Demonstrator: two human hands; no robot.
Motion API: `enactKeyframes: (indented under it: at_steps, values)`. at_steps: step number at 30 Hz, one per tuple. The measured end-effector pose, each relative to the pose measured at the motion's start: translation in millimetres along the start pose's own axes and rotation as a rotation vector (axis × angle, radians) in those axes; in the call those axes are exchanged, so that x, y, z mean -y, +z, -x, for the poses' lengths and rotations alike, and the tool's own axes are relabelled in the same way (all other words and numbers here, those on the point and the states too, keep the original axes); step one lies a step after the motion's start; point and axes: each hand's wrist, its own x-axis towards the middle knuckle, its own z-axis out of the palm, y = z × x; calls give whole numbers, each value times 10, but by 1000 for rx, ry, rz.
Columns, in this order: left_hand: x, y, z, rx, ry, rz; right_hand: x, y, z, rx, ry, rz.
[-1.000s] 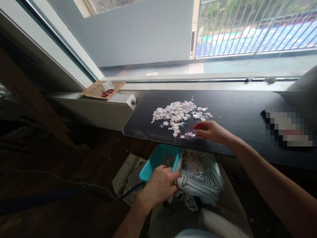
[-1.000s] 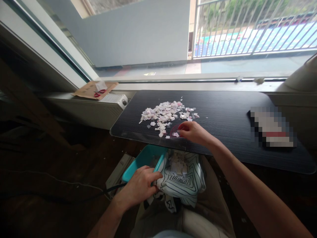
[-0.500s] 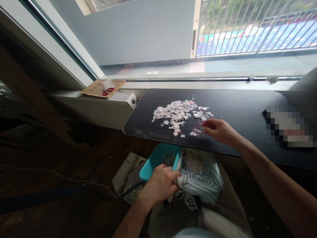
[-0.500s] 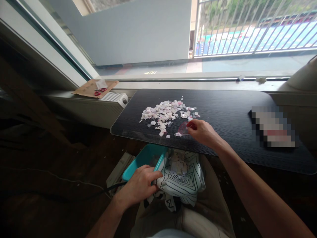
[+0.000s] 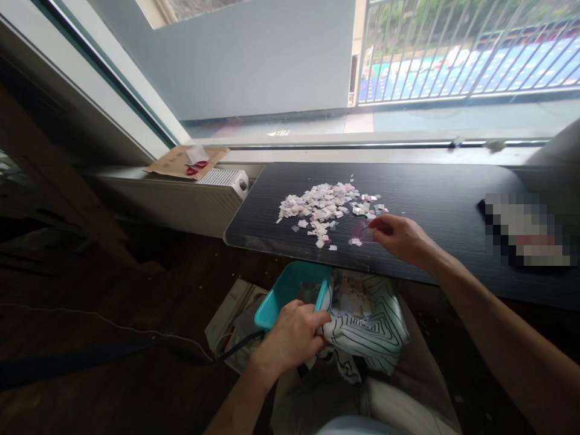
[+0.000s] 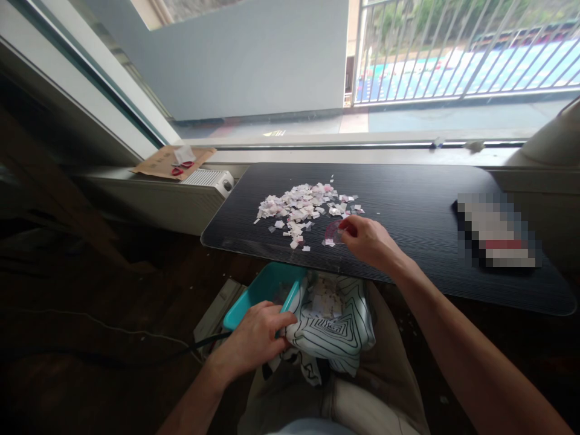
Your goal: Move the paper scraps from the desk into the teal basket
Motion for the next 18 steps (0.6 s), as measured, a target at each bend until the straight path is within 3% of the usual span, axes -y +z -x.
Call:
enactKeyframes:
  at_steps: [8, 18]
  values:
    - [-8, 3, 9, -5, 13, -8, 179, 121, -58, 48, -60, 46]
    - [-17, 25, 29, -3, 13, -9, 109, -15, 38, -10, 7, 130]
